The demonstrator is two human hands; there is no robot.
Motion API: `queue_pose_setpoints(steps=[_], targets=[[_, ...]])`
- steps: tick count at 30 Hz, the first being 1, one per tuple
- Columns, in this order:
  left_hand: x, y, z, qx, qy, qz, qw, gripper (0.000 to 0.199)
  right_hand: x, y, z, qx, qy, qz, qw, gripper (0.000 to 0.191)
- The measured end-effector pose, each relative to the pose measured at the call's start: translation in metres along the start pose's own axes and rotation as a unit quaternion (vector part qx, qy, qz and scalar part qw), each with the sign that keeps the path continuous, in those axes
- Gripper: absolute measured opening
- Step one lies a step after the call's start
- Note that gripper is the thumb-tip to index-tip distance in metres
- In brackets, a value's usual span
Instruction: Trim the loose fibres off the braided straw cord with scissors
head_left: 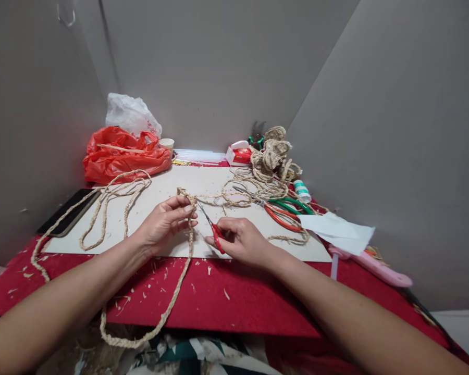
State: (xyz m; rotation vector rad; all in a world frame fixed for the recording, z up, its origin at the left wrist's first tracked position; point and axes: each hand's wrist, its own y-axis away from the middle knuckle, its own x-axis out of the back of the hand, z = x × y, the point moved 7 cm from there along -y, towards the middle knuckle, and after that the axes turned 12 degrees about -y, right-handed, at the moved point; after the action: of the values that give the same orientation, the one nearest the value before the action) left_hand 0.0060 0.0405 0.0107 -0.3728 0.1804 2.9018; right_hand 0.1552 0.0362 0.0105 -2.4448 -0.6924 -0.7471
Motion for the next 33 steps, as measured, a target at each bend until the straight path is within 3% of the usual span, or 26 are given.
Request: queue_pose_setpoints(steps=[15,25,33], targets=[[-0.002,-0.001,-0.003,-0.026,0.018,-0.009,0.999,0.020,-0.009,0.002,-0.003,-0.015,-0.024,-0.017,0.999,0.037],[-0.002,0.000,-0.005,-0.028,0.002,0.001,1.000,0.021,-0.021,0.006,-0.003,-0.088,-0.228,-0.027,0.969,0.045],[-0.003,-0.001,-0.006,-0.028,0.003,0.015,0.999,0.022,-0.018,0.008,-0.007,-0.126,-0.287,0.008,0.950,0.053]])
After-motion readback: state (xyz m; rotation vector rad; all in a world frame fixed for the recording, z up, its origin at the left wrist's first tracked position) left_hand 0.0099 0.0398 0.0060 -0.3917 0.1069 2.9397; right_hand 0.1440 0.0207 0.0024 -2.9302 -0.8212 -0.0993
